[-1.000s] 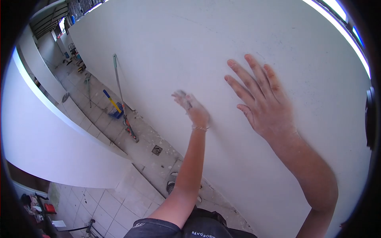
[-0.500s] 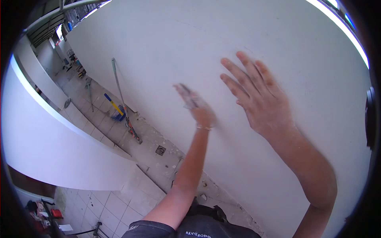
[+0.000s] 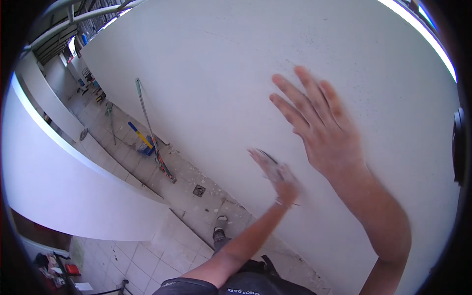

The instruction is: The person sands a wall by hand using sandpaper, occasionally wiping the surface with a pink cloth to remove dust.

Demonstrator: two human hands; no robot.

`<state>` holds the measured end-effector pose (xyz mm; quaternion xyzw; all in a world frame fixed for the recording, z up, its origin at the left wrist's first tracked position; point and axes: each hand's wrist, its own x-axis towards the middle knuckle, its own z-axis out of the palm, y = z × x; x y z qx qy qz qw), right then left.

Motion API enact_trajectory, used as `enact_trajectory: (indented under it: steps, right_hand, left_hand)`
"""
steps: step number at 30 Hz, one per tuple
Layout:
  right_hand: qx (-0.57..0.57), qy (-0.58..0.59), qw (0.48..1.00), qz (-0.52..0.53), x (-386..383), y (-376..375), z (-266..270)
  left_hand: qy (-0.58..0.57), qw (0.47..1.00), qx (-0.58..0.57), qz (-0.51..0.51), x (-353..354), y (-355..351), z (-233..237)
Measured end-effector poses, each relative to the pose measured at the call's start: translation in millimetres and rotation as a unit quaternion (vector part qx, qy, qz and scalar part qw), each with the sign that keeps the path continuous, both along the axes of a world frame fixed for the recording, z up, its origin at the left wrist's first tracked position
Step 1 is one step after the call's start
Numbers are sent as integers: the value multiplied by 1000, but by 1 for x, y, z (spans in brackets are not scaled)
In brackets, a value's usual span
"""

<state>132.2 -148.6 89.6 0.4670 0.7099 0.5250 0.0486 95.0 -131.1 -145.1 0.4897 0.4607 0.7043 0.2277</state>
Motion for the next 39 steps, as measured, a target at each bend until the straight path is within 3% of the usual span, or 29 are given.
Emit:
enact_trajectory:
  steps: [5,9,13,14,15,18,20,22,24,26,28,29,30,31,34,36,39]
  right_hand:
    - [10,-11,1000,-19,8,-12,-11]
    - [12,-7,1000,-26,0,0,-14]
    - [17,-21,999,-30,-11,8,-20]
    - [5,-9,1000,-25,-11,8,-20]
    - [-9,3,1000,-19,-10,8,-20]
    - [-36,20,999,-4,-8,1,-18]
    - [5,-17,1000,-17,4,-3,-22]
    - [23,-25,999,-39,10,-15,-30]
    - [29,-18,997,-64,12,-29,-33]
    - [50,-6,997,-66,15,-28,-42]
    - [66,2,996,-67,14,-25,-46]
    - [72,4,995,-68,12,-24,-47]
    - [80,6,994,-69,11,-22,-46]
    - [81,6,994,-67,12,-19,-46]
    - [67,5,995,-70,14,-24,-49]
    - [72,5,995,-73,12,-22,-48]
    - [89,-13,994,-58,14,-21,-49]
  left_hand:
    - [-154,987,-46,-9,-66,75,-18]
    - [-79,997,12,-9,-59,63,-67]
    - [-2,999,15,-41,0,-17,-108]
    - [95,992,73,-46,13,-33,-107]
    - [191,972,128,-48,19,-46,-98]
    - [234,959,154,-50,4,-23,-33]
    - [114,978,170,-24,-31,22,37]
    - [32,978,206,28,-72,94,52]
    - [-8,996,66,63,-111,135,55]
    - [-57,998,24,26,-129,144,12]
    - [-97,993,-64,7,-129,142,-82]
    - [-111,985,-132,7,-113,124,-131]
    - [-69,987,-145,-8,-98,89,-141]
    - [-28,988,-153,-24,-88,69,-133]
    - [105,994,31,-8,-101,87,-59]
    - [135,984,116,-7,-135,126,33]
    - [89,981,167,33,-177,194,70]
